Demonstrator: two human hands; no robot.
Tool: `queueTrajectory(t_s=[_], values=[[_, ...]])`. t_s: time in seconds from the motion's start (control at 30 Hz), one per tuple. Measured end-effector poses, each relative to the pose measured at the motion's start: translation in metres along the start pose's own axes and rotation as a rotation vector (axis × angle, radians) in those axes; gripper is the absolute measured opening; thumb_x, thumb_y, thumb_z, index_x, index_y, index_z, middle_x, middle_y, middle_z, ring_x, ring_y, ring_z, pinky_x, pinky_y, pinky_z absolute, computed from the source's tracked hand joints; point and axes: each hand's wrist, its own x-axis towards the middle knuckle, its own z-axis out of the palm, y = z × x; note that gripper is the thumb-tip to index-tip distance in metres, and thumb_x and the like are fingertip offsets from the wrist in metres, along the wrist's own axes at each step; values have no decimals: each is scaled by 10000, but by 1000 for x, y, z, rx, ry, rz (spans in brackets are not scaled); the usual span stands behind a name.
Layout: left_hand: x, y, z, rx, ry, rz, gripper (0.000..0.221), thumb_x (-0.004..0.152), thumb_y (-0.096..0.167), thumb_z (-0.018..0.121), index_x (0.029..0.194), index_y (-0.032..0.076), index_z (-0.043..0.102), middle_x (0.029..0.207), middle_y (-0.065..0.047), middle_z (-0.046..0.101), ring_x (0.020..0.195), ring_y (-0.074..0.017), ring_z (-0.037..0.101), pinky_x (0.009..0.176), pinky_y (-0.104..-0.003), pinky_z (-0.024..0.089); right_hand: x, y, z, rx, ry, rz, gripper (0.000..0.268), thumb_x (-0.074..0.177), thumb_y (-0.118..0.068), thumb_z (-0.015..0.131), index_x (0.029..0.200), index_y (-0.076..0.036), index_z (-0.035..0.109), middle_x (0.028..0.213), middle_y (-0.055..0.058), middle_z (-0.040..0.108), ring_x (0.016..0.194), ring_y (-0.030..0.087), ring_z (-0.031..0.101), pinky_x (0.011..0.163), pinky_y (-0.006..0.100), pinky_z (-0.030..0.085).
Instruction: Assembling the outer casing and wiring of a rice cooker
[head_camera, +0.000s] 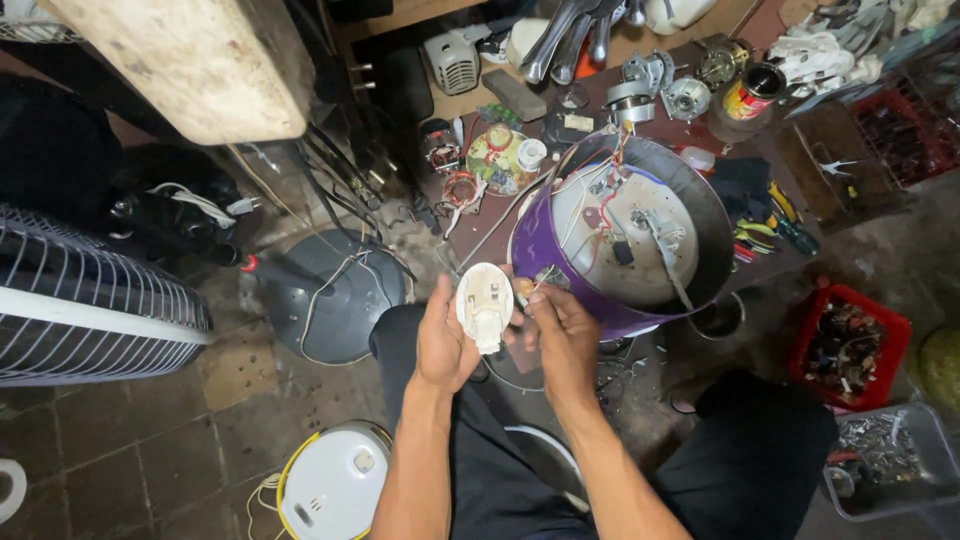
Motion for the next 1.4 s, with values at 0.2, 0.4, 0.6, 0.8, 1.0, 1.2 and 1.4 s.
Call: queueTrajectory(t_s=[0.2, 0.4, 0.6, 0.8, 1.0, 1.2, 1.4], values=[[-7, 0, 14, 117, 196, -15, 684, 1038, 492, 328, 1457, -34, 457, 1373, -264, 583, 1102, -377, 652, 842, -527, 593, -9, -13, 6, 109, -51, 19, 150, 957, -112, 663, 1074, -20, 674, 785, 53, 608, 561, 95, 532, 452, 205, 474], [-13, 8, 45, 428, 313, -9, 611, 1036, 412, 424, 1457, -30, 423, 1410, -197, 529, 1201, -316, 575, 992, -485, 556, -7, -10, 10, -13, -33, -15, 132, 953, -132, 667, 1045, -40, 684, 833, 129, 727, 540, 145, 652, 421, 211, 514], [-8, -3, 14, 741, 338, -62, 636, 1039, 465, 442, 1490, 17, 422, 1543, -214, 396, 1419, -334, 377, 1210, -502, 278, -5, 19, 6, -153, 95, -51, 125, 957, -176, 689, 1051, -98, 711, 801, 47, 715, 570, 96, 616, 414, 208, 510], [-11, 16, 38, 834, 297, -146, 736, 1020, 549, 403, 1542, 35, 335, 1583, -243, 309, 1455, -409, 285, 1196, -547, 254, -13, 7, 8, -365, 132, -385, 73, 902, -100, 735, 972, -92, 751, 650, 87, 683, 508, 161, 682, 434, 258, 508], [8, 6, 21, 922, 284, -135, 741, 1014, 574, 392, 1532, 45, 361, 1411, -271, 525, 759, -263, 686, 654, -433, 632, -17, -3, 10, -422, 118, -508, 97, 923, -66, 694, 1010, -60, 739, 767, 64, 657, 565, 201, 708, 510, 295, 548], [-7, 33, 77, 988, 241, -72, 747, 1033, 560, 323, 1469, -34, 444, 1409, -309, 518, 1296, -490, 481, 1021, -623, 437, -16, -9, 17, -385, 129, -514, 99, 921, 0, 655, 1001, -9, 714, 812, 156, 666, 659, 292, 715, 450, 307, 558], [2, 18, 47, 1075, 276, -48, 668, 1045, 541, 309, 1320, 33, 646, 1222, -187, 679, 1151, -268, 584, 973, -519, 489, -13, 4, 12, -369, 140, -488, 91, 924, -12, 648, 997, 1, 701, 799, 174, 670, 638, 288, 703, 392, 311, 583]])
